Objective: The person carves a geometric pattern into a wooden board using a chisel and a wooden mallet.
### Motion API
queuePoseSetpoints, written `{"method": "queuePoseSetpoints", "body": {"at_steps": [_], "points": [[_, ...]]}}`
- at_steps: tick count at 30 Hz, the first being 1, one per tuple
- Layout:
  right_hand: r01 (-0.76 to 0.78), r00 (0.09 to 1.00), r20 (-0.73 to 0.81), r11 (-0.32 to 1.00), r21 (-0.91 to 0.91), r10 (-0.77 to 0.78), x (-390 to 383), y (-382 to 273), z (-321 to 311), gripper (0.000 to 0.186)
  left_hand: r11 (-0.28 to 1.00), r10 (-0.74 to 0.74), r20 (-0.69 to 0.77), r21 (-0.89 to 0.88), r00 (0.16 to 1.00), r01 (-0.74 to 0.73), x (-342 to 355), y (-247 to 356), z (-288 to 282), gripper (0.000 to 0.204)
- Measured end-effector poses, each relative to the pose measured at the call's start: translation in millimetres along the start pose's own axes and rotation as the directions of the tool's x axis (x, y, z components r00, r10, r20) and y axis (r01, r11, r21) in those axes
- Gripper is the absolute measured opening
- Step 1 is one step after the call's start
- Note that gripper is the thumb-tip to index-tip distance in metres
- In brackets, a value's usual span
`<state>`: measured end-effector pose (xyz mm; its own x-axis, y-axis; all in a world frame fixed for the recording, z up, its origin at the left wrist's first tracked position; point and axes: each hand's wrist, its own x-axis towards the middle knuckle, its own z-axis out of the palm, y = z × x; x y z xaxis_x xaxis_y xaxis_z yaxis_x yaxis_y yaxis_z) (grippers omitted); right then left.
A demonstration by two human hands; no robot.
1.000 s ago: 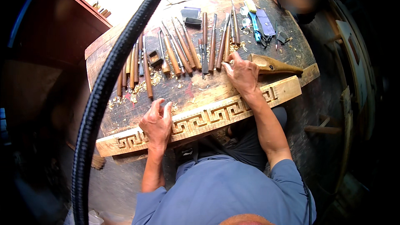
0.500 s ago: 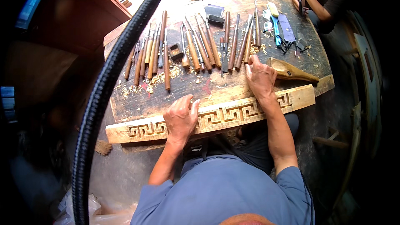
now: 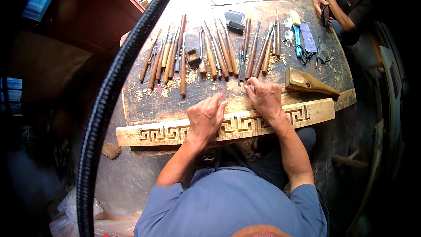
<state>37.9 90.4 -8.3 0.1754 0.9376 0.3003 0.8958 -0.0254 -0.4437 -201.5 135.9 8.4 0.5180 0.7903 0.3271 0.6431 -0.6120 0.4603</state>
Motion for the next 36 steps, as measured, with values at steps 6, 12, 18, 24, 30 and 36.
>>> {"method": "queuePoseSetpoints", "body": {"at_steps": [6, 12, 18, 24, 30, 36], "points": [[0.034, 0.999, 0.002, 0.998, 0.055, -0.034, -1.7, -8.5, 2.6, 0.013, 0.982, 0.161, 0.005, 0.097, 0.987, -0.161, 54.1, -4.4, 27.5, 0.02], [0.093, 0.995, -0.031, 0.994, 0.063, -0.091, -3.8, -3.1, 5.6, 0.019, 0.971, -0.103, 0.13, 0.229, 0.986, 0.071, 125.7, -20.8, 63.1, 0.024], [0.107, 0.994, 0.009, 0.99, 0.091, -0.109, -4.5, -3.4, 7.1, 0.026, 0.964, -0.096, -0.006, 0.248, 0.995, 0.095, 152.2, -28.0, 77.5, 0.036], [0.148, 0.989, -0.027, 0.985, 0.089, -0.146, -4.6, -2.9, 9.8, 0.029, 0.915, -0.217, 0.063, 0.362, 0.974, 0.181, 184.3, -40.0, 86.3, 0.045], [0.136, 0.99, 0.01, 0.986, 0.094, -0.138, -8.3, 0.1, 10.4, 0.027, 0.918, -0.241, 0.071, 0.342, 0.968, 0.203, 202.9, -36.4, 90.1, 0.046], [0.147, 0.989, -0.025, 0.98, 0.133, -0.145, -5.3, -6.4, 8.7, 0.025, 0.895, -0.396, 0.025, 0.232, 0.918, 0.38, 194.9, -54.4, 67.9, 0.045]]}}
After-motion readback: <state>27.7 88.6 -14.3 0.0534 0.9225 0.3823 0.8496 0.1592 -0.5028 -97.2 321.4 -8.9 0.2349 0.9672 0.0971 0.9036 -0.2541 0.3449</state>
